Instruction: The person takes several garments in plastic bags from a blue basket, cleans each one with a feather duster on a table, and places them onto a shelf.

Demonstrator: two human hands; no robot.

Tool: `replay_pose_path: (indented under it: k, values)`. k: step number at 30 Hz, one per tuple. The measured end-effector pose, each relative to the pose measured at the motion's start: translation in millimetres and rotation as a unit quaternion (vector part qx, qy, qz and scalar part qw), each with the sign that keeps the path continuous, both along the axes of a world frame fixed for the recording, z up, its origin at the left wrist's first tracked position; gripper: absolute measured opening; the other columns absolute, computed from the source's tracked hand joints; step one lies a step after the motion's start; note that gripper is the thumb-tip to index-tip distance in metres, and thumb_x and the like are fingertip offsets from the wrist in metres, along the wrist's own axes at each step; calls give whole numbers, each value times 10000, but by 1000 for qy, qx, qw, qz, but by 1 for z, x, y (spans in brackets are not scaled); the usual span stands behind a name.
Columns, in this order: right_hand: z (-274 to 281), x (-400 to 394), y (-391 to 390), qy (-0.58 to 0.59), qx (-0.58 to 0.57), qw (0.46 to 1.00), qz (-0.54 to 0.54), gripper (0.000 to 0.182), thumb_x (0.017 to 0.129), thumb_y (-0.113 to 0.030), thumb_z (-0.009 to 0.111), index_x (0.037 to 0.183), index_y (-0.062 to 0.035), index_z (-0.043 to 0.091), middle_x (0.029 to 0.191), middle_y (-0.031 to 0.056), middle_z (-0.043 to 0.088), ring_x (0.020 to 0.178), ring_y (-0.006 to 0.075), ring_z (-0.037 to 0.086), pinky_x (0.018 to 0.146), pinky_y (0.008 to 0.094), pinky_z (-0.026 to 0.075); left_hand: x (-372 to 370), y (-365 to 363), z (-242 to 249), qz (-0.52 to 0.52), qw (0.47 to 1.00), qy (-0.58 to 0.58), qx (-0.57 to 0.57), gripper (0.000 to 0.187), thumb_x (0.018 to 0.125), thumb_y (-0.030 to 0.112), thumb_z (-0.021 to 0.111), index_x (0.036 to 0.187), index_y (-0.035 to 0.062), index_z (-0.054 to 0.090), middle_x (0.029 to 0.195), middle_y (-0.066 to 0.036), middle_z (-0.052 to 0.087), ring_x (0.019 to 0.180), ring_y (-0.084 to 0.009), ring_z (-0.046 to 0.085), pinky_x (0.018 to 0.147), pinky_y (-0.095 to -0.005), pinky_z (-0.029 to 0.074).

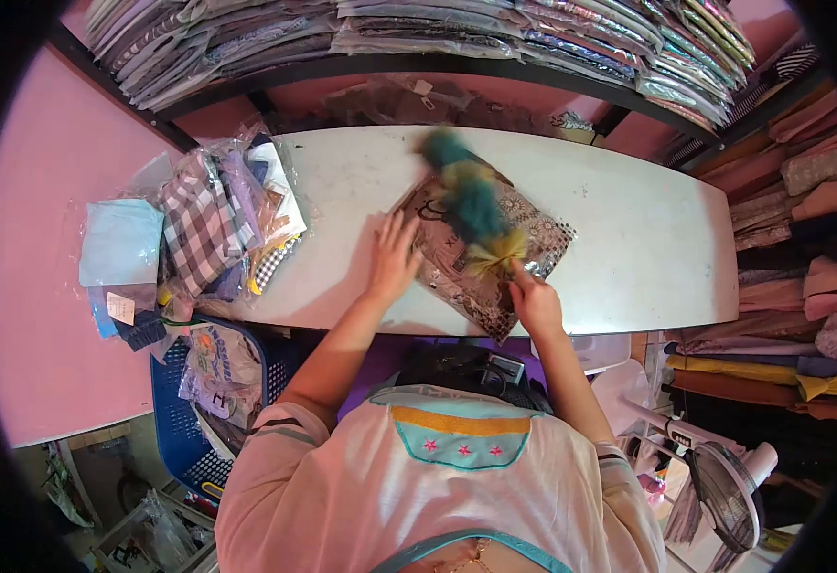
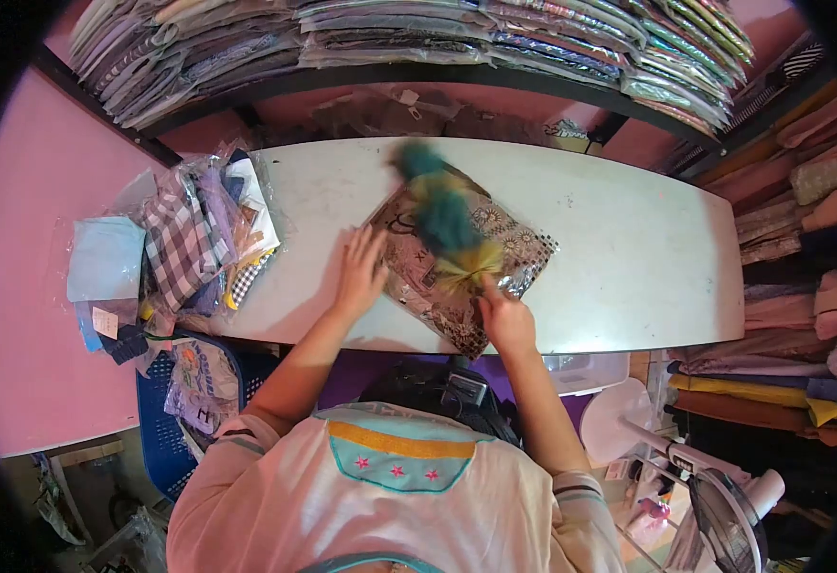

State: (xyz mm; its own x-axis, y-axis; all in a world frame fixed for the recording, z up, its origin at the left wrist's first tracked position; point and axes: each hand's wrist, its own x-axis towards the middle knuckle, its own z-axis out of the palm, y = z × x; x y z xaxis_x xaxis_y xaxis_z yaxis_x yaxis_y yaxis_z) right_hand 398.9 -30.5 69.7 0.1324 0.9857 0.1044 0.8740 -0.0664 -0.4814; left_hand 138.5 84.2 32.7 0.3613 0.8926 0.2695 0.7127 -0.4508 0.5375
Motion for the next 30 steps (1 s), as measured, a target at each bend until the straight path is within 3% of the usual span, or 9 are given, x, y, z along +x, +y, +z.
replay_pose_path:
  k: [4, 10, 13, 14, 18, 20, 22, 28, 30]
  values:
    - [5, 8, 1, -65, -40, 996, 48, 414, 819, -242, 604, 1227, -248, 534, 814, 168, 641, 643, 358, 624, 570, 459, 510, 7, -20, -16, -37, 990, 127, -36, 639, 829, 291, 600, 1397, 167, 334, 1471, -169, 221, 1368, -376, 139, 1096, -500, 133]
    - [-53, 122, -14, -89, -9, 965, -245, 479, 855, -242, 534, 1324, -285, 450, 748, 162, 612, 626, 357, 610, 544, 473, 485, 3, -13, -16, -56, 986, 150, -42, 667, 834, 339, 593, 1422, 229, 297, 1504, -146, 144, 1384, -361, 104, 1108, -490, 107]
    - [-34, 161, -24, -117, -105, 929, -335, 507, 843, -272, 558, 1334, -209, 448, 943, 156, 613, 832, 327, 605, 639, 462, 491, -3, 15, -12, -87, 979, 176, -61, 635, 834, 317, 590, 1407, 244, 327, 1503, -141, 149, 1381, -372, 103, 1108, -491, 120]
    - [-44, 172, -28, -238, -24, 921, -308, 519, 814, -265, 609, 1301, -143, 480, 1104, 157, 571, 1003, 328, 538, 775, 456, 472, -4, 26, -7, -69, 977, 195, -59, 622, 834, 302, 586, 1402, 248, 338, 1504, -142, 146, 1380, -375, 101, 1108, -493, 119]
    - [-12, 139, 9, -120, 145, 975, -119, 492, 760, -159, 668, 1230, -117, 529, 1182, 150, 541, 1066, 362, 485, 895, 467, 413, -1, 64, -9, 23, 989, 146, -31, 566, 852, 239, 545, 1390, 237, 368, 1492, -210, 128, 1375, -413, 81, 1104, -513, 103]
    - [-8, 101, 27, -85, 170, 982, -22, 405, 762, -136, 655, 1157, -108, 573, 1134, 139, 569, 1046, 341, 513, 879, 437, 432, 18, 68, -15, 88, 995, 46, 1, 551, 854, 249, 532, 1383, 245, 380, 1488, -215, 130, 1371, -412, 93, 1092, -549, 98]
    - [-20, 81, 31, 43, 30, 996, 73, 277, 760, -141, 653, 1033, -105, 627, 1054, 135, 604, 971, 335, 558, 829, 415, 463, 40, 56, -10, 109, 992, 56, -42, 570, 880, 325, 512, 1411, 245, 320, 1484, -236, 110, 1370, -422, 86, 1087, -562, 82]
    - [30, 66, 51, -145, -219, 965, -6, 239, 763, -330, 649, 911, -144, 675, 940, 117, 635, 919, 321, 585, 804, 490, 452, 64, 47, -2, 171, 968, 141, -119, 619, 894, 423, 487, 1438, 250, 248, 1492, -224, 91, 1379, -412, 33, 1063, -610, 58]
    - [10, 65, 73, -75, -10, 997, -14, 355, 786, -350, 630, 1087, -161, 617, 1128, 136, 578, 1115, 349, 486, 920, 513, 376, 67, 50, -5, 182, 962, 163, -119, 631, 891, 437, 483, 1441, 248, 239, 1494, -221, 89, 1383, -402, 17, 1062, -610, 60]
